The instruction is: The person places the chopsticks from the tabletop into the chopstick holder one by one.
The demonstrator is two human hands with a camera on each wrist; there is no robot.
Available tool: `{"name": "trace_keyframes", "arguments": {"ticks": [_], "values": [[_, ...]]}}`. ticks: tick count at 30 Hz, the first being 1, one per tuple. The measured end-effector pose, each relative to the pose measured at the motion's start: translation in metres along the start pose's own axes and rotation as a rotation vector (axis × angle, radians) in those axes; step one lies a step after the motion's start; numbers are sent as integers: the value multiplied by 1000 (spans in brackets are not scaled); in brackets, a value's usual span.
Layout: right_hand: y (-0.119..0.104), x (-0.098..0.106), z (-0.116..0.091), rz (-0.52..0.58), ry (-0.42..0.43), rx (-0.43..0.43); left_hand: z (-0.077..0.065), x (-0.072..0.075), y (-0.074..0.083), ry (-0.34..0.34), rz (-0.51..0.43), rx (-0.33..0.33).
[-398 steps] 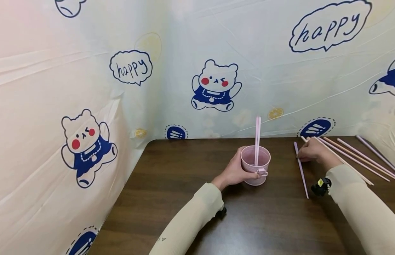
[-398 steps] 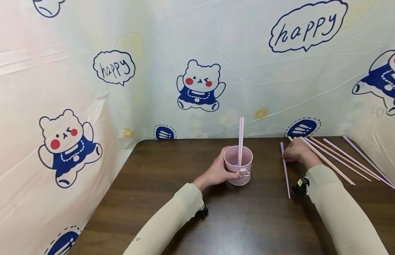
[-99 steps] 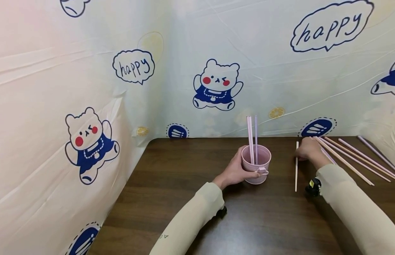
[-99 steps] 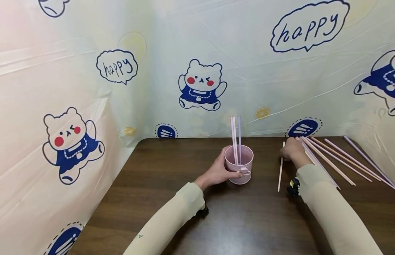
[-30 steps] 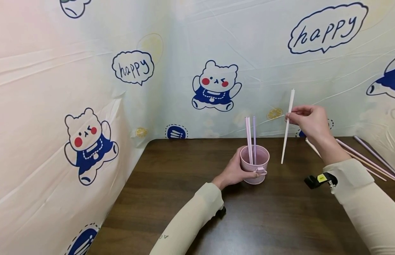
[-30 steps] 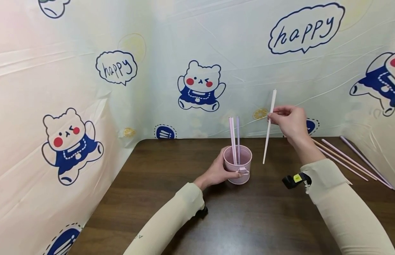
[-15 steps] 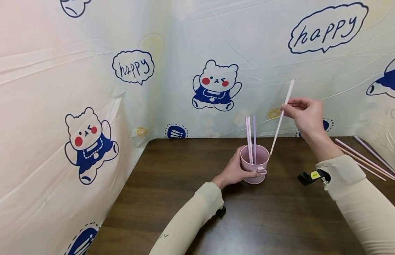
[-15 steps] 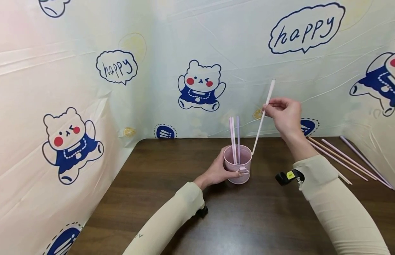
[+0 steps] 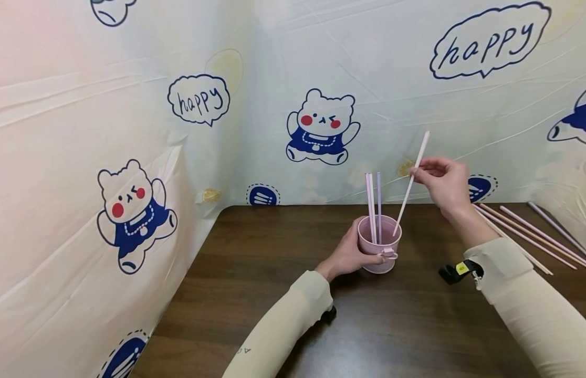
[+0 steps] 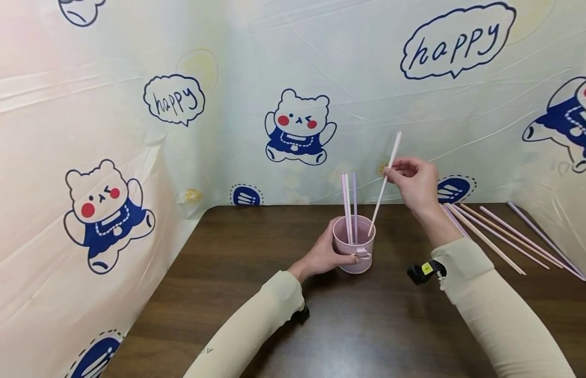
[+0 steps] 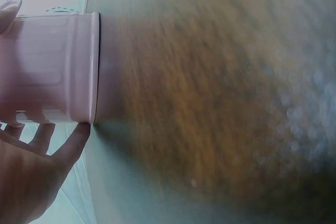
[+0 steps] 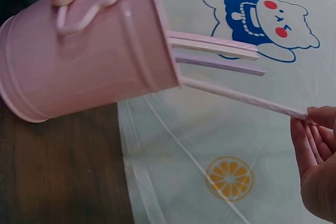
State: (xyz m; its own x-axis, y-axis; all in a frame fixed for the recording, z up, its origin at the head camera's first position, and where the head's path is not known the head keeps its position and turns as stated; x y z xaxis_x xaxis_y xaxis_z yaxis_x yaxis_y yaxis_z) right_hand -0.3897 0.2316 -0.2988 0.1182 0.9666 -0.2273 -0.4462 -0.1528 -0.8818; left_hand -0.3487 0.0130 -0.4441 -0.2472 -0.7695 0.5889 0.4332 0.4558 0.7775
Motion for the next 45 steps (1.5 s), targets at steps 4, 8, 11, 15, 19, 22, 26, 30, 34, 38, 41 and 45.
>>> {"name": "trace_keyframes", "arguments": {"ticks": [4, 8, 11, 15, 19, 22, 26, 30, 34, 38, 41, 45], "values": [[3, 1, -3, -103, -14, 3, 1, 0, 1, 3, 7, -6], [4, -4, -7, -168, -38, 7, 1, 0, 1, 10, 10, -6], [1, -11, -13, -195, -69, 29, 0, 0, 0, 13, 15, -2], [-12, -22, -25, -196, -97, 74, -1, -2, -1, 14, 26, 1], [-17, -32, -35, -208, -131, 111, -1, -3, -1, 11, 25, 4], [-14, -41, -38, -219, -169, 129, 0, -3, -1, 7, 17, 8], [-2, -47, -40, -229, -209, 151, 1, -2, 0, 7, 23, 2], [24, -46, -38, -263, -244, 153, 2, -3, 0, 8, 34, 1], [43, -47, -38, -323, -278, 130, 2, -3, 0, 7, 29, -2], [51, -51, -41, -329, -300, 108, 0, -1, 1, 2, 16, 0], [54, -53, -44, -335, -305, 91, -2, 2, 5, -2, 1, 5], [58, -54, -44, -364, -306, 65, -2, 2, 4, 0, -6, 8]]}}
Point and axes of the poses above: each hand's wrist, its own z-axis towards the middle knuckle, its own x-axis out of the back of the hand, y = z × x, the point moved 10 cm from there along z, towards the middle knuckle, and after that the axes turned 14 degrees about z, right-handed, at the moved point
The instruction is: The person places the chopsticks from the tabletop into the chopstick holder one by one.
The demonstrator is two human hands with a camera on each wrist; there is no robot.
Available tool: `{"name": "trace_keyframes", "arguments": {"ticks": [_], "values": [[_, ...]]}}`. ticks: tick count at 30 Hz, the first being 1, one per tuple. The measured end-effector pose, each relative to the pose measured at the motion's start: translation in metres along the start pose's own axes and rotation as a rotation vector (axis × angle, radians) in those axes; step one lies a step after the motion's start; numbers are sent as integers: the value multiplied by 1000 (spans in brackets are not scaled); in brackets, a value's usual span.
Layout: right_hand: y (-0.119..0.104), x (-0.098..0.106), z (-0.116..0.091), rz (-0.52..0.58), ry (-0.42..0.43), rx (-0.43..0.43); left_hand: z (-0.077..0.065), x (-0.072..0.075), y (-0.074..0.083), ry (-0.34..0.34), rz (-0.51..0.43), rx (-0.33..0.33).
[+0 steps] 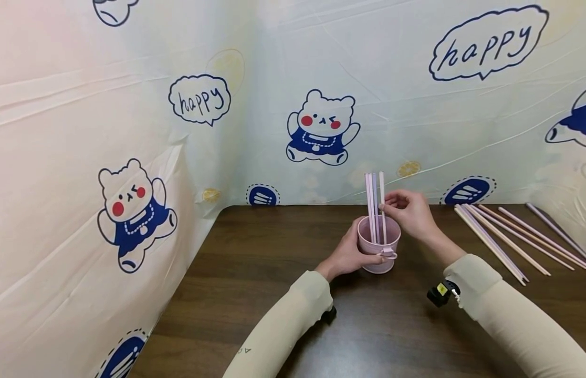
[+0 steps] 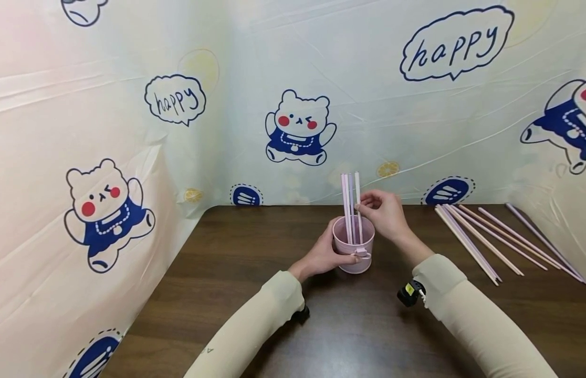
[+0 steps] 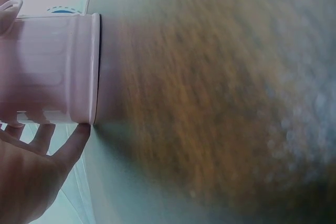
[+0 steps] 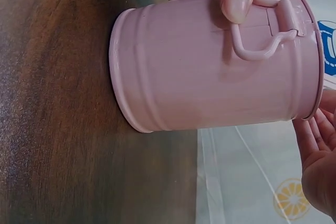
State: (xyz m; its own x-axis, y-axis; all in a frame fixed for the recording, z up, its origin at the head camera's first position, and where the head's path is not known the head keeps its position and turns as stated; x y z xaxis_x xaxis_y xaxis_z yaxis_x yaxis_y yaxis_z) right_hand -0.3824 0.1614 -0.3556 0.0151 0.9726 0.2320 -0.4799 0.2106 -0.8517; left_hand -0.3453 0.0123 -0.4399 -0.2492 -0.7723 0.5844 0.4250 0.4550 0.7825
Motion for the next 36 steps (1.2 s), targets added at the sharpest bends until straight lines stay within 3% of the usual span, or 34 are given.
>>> {"name": "trace_keyframes", "arguments": {"ticks": [17, 29, 36], "values": [[8, -5, -4, -7, -99, -125, 2, -4, -7, -21, -6, -3], [3, 23, -2, -75, -81, -126, 2, -3, -4, -1, -2, -10], [11, 47, -7, -145, -62, -151, -6, 6, 20, -2, -28, -33]]}}
Point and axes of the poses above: each hand's wrist, its own z-axis towards the middle knuckle, its own x-axis out of the back of the hand, y = z × x, the point moved 10 cm from there along z, towards the middle knuckle, and after that the axes turned 14 degrees about z, right-handed, at the moved point
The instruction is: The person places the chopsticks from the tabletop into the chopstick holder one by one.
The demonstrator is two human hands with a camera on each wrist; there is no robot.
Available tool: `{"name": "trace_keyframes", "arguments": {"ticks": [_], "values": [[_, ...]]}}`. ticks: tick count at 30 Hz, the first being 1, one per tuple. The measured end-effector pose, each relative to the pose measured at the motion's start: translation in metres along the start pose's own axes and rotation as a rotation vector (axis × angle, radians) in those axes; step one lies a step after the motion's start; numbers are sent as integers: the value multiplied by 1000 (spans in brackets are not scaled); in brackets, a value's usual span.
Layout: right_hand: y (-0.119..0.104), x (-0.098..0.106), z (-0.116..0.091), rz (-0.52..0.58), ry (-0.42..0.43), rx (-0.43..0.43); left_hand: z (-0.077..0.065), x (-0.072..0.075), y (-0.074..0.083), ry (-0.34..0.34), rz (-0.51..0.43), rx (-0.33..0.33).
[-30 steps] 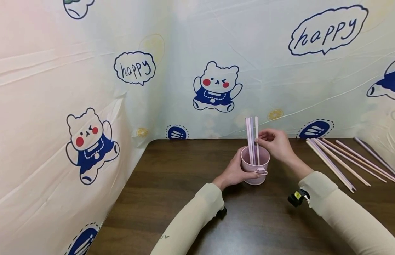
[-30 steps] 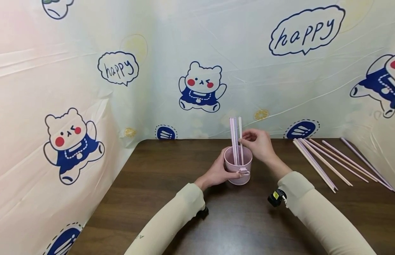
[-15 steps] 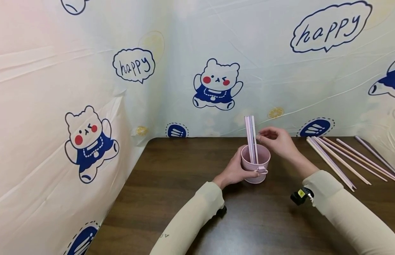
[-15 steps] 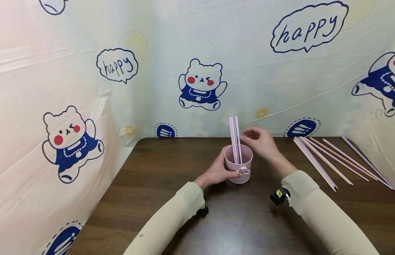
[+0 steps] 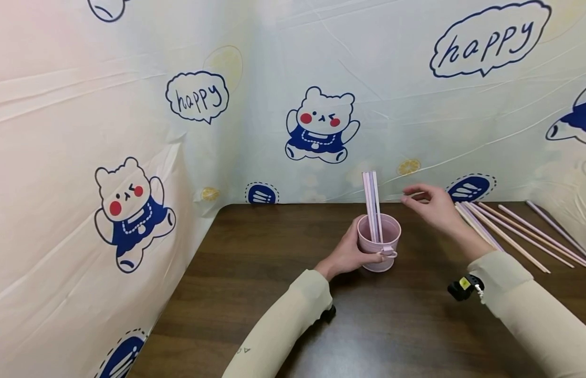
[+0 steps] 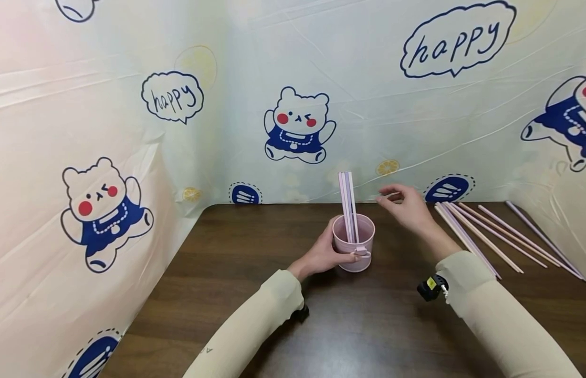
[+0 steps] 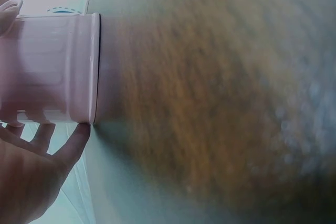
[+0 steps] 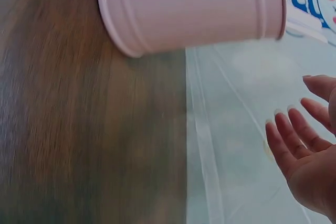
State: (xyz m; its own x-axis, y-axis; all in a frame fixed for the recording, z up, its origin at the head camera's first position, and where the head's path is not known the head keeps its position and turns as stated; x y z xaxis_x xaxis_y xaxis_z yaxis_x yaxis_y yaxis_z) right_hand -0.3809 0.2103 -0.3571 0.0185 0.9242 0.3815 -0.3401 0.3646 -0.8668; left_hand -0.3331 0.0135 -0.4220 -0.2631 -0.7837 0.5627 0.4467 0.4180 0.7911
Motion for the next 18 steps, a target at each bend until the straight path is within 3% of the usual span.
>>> {"name": "trace_keyframes", "arguments": {"ticks": [5, 18], "values": [[12, 18, -1, -45, 4, -18, -4, 4, 10, -13, -10, 1], [41, 68, -4, -232, 46, -24, -6, 6, 10, -6, -5, 8]]}}
Point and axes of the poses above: each hand's wrist, its own z-axis towards the middle knuckle, its own x-axis out of the back of the hand, y = z × x, the point moved 10 cm from there along z, towards the middle knuckle, and after that the axes turned 14 degrees about z, right-handed, at the moved point
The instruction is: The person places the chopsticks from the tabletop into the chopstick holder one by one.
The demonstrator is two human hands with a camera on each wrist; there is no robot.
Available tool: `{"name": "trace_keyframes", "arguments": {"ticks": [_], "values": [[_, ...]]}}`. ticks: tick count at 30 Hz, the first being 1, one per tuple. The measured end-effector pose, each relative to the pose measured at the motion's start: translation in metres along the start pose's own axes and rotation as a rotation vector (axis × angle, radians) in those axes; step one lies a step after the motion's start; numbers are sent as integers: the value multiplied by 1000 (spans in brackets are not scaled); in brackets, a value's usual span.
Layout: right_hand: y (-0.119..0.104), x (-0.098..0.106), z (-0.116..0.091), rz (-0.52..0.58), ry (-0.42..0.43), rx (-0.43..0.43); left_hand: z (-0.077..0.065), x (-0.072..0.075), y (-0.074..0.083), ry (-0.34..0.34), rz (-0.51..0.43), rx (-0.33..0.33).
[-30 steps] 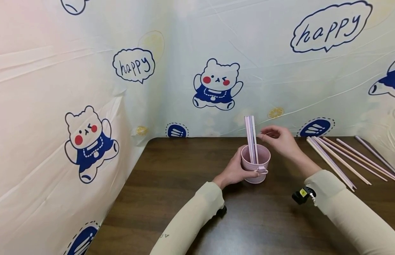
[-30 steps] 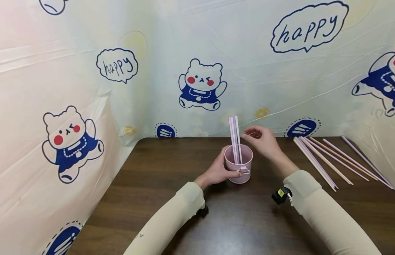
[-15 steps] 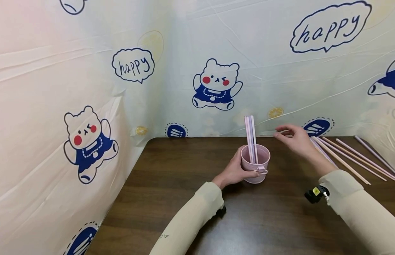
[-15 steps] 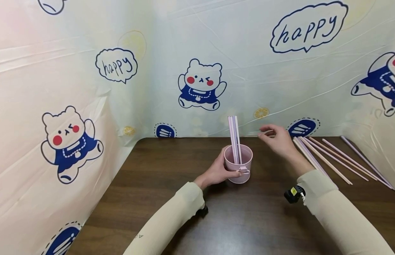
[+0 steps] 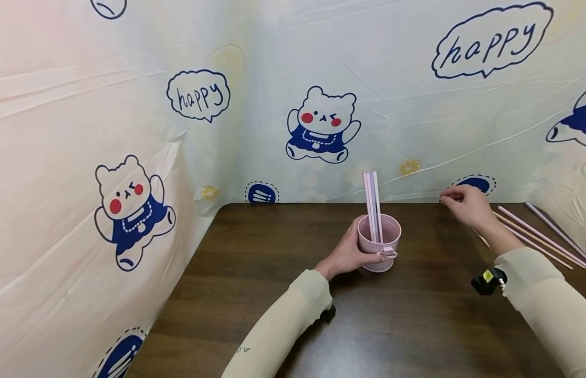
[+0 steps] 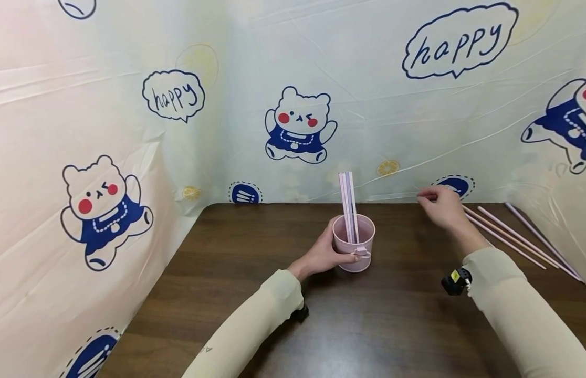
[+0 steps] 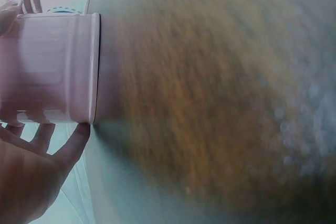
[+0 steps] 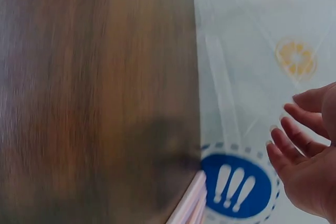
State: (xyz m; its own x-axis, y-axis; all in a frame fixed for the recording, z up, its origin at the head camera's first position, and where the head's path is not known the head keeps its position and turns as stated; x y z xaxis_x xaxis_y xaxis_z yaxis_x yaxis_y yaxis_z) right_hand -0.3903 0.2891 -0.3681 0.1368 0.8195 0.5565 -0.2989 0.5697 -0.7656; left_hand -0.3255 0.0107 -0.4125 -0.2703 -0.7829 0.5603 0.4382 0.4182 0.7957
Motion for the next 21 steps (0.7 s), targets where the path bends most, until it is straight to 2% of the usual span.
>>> {"name": "trace_keyframes", "arguments": {"ticks": [4, 8, 11, 15, 21], "values": [[22, 13, -3, -61, 13, -21, 0, 1, 2, 0, 0, 6], [52, 20, -10, -92, -18, -123, 1, -1, 0, -6, -5, 7], [71, 24, -14, -120, -54, -189, 6, -6, -12, -2, 2, -4], [82, 25, -17, -157, -82, -163, 14, -14, -32, 9, 21, -12], [91, 18, -23, -128, -129, -162, 15, -16, -38, -3, 29, 0]]}}
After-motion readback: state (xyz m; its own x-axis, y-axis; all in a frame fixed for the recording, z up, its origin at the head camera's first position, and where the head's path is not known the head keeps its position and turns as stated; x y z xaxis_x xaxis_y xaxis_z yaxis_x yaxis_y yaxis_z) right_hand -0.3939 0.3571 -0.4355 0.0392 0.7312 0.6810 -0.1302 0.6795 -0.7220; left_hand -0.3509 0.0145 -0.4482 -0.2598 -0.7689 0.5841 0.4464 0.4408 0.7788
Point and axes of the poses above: each hand's wrist, its own z-axis towards the middle knuckle, its own x-axis out of the back of the hand, y = z × x, the point moved 10 cm from there along z, towards the middle knuckle, and after that the axes turned 14 degrees about z, right-handed, at the moved point
